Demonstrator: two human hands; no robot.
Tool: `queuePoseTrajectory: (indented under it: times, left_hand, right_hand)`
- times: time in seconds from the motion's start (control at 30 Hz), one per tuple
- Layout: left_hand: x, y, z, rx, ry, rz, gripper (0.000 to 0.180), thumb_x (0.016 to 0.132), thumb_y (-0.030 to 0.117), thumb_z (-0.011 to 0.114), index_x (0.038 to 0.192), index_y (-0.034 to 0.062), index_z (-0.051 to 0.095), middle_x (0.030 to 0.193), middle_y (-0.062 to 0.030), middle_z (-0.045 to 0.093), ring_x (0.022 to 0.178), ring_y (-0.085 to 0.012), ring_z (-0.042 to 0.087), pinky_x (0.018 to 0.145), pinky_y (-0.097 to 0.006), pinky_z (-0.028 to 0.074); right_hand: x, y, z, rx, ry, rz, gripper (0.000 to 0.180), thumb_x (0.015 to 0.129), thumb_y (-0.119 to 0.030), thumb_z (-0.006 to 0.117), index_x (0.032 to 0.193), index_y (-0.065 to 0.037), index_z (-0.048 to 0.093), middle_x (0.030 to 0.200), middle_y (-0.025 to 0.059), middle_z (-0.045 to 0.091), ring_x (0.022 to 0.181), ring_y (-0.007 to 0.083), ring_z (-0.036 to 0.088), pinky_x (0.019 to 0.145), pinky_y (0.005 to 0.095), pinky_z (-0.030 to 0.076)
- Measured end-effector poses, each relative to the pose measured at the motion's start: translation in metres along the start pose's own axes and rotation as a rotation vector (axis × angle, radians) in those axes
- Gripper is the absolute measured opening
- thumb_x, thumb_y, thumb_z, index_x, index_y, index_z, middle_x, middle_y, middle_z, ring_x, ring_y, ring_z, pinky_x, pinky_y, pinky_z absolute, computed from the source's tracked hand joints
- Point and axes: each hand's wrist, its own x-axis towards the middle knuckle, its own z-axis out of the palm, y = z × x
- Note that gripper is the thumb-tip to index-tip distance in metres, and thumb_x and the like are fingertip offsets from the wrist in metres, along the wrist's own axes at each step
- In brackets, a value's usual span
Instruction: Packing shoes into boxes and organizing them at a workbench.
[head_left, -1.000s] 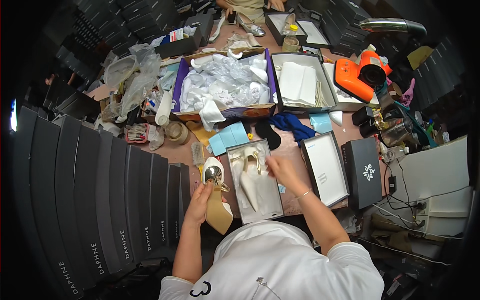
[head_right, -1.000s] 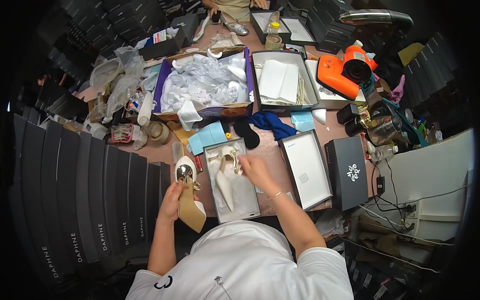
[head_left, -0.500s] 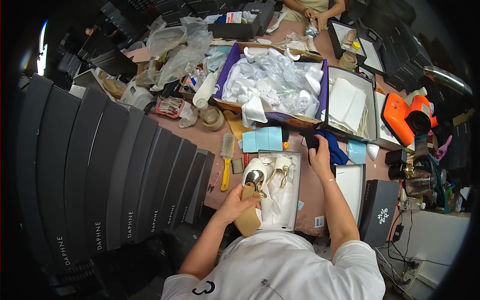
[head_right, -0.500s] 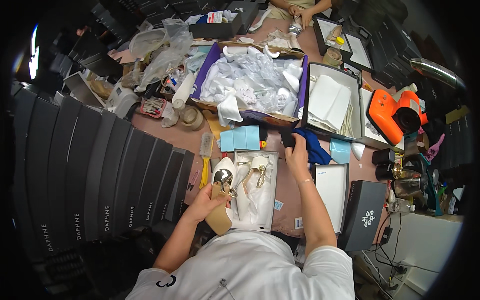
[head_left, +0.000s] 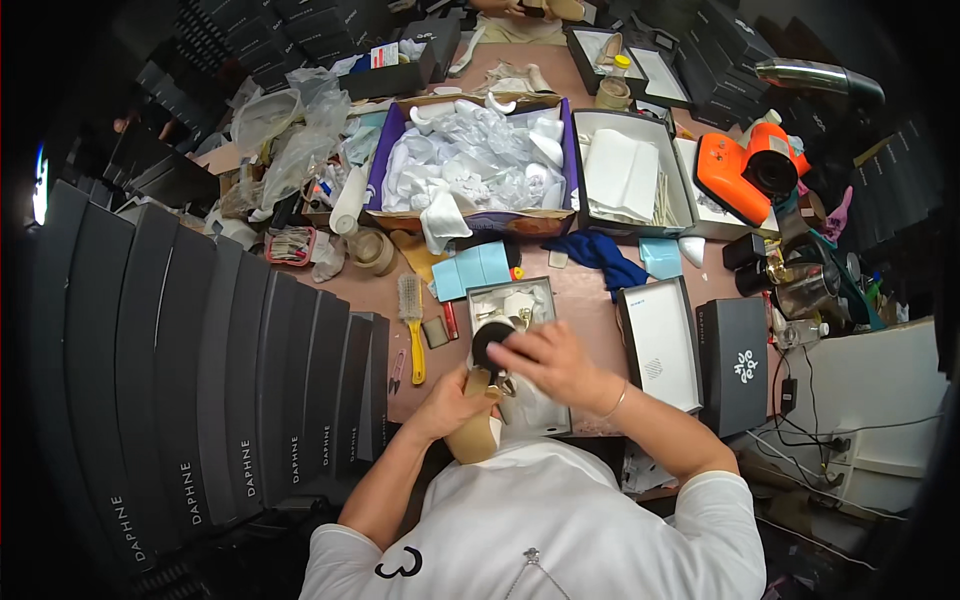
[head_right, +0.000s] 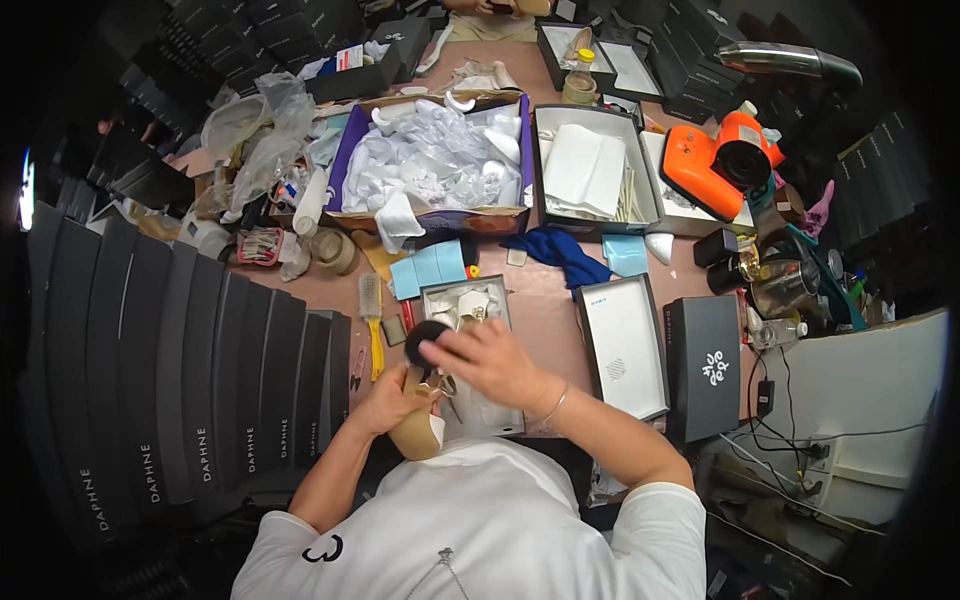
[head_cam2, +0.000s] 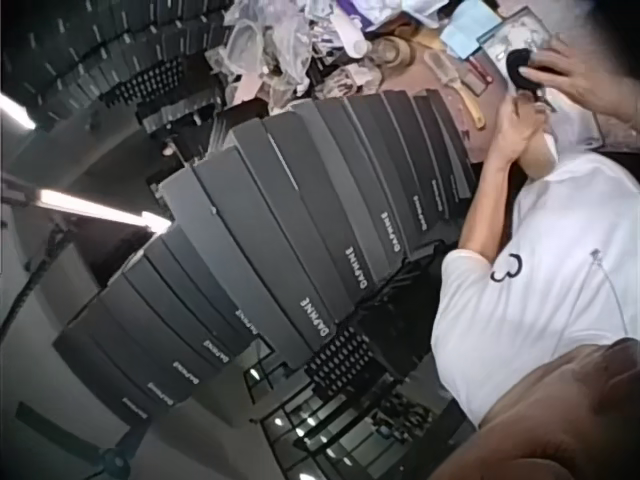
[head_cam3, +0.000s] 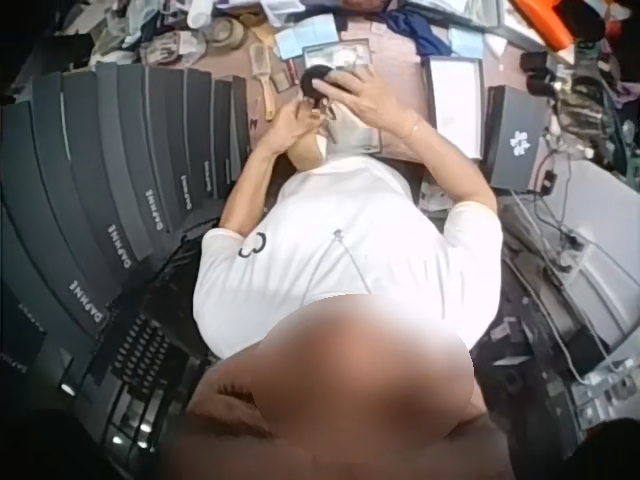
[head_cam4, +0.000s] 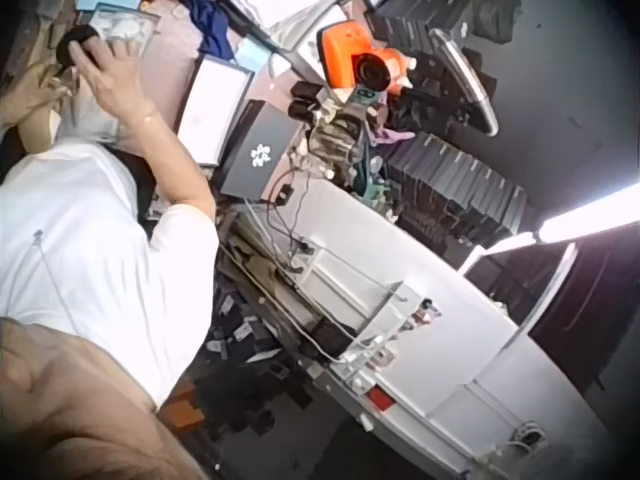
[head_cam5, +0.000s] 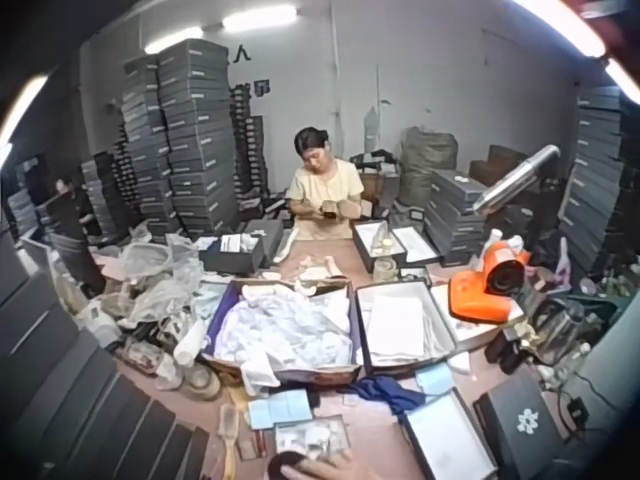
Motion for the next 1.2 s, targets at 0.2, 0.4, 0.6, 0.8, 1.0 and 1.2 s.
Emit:
queuePoseTrajectory:
  times: [0.2, 0.4, 0.6, 0.8, 1.0, 1.2]
  left_hand:
    - [0.006, 0.001, -0.053, 0.395, 0.341, -0.094, 0.028, 0.086, 0.011, 0.066, 0.108, -0.0009, 0.055, 0.093, -0.0123, 0.065, 0.077, -0.0230, 0.067, 0.068, -0.036, 0.054]
    - [0.033, -0.020, -0.040, 1.106, 0.330, 0.319, 0.030, 0.086, 0.019, 0.063, 0.109, -0.0006, 0.062, 0.094, -0.0231, 0.064, 0.092, -0.0402, 0.060, 0.083, -0.046, 0.047]
    - [0.128, -0.115, -0.002, 0.960, 0.499, 0.281, 0.042, 0.084, 0.012, 0.062, 0.121, -0.0011, 0.048, 0.096, -0.0262, 0.063, 0.092, -0.0447, 0.061, 0.081, -0.049, 0.048]
    - [0.114, -0.147, -0.001, 0.814, 0.539, -0.103, 0.034, 0.088, 0.017, 0.051, 0.118, 0.0019, 0.048, 0.099, -0.0274, 0.062, 0.095, -0.0459, 0.060, 0.083, -0.050, 0.047]
    - [0.071, -0.141, 0.009, 0.706, 0.515, -0.059, 0.044, 0.086, 0.011, 0.048, 0.128, -0.0004, 0.044, 0.104, -0.0301, 0.060, 0.099, -0.0471, 0.057, 0.087, -0.049, 0.046]
    - [0.059, -0.136, 0.007, 0.347, 0.506, 0.126, 0.050, 0.094, 0.020, 0.048, 0.138, -0.0026, 0.040, 0.100, -0.0170, 0.066, 0.095, -0.0256, 0.064, 0.084, -0.035, 0.049]
  right_hand:
    - [-0.047, 0.047, 0.000, 0.104, 0.129, 0.540, 0.048, 0.073, 0.003, 0.059, 0.120, -0.005, 0.061, 0.110, 0.0141, 0.057, 0.097, 0.0309, 0.055, 0.085, 0.0397, 0.043]
    - [-0.096, 0.049, 0.033, 0.270, 0.088, 0.783, 0.045, 0.079, 0.000, 0.051, 0.124, 0.000, 0.057, 0.110, 0.0170, 0.057, 0.101, 0.0319, 0.057, 0.090, 0.0338, 0.045]
    - [-0.059, 0.075, 0.034, 1.186, 0.247, 1.214, 0.054, 0.082, -0.004, 0.049, 0.136, 0.003, 0.047, 0.126, 0.0094, 0.056, 0.103, 0.0136, 0.056, 0.086, 0.0242, 0.045]
    - [0.008, 0.143, 0.121, 1.264, -0.067, 1.184, 0.055, 0.085, -0.010, 0.051, 0.138, 0.005, 0.043, 0.130, 0.0156, 0.054, 0.112, 0.0175, 0.054, 0.093, 0.0249, 0.043]
    - [0.073, 0.114, 0.183, 1.147, -0.440, 1.129, 0.057, 0.087, -0.019, 0.055, 0.136, 0.006, 0.043, 0.127, 0.0215, 0.056, 0.108, 0.0256, 0.059, 0.092, 0.0300, 0.046]
    - [0.082, 0.096, 0.129, 1.114, -0.374, 0.589, 0.047, 0.088, -0.019, 0.057, 0.131, -0.001, 0.053, 0.123, 0.0162, 0.060, 0.105, 0.0252, 0.059, 0.092, 0.0328, 0.045]
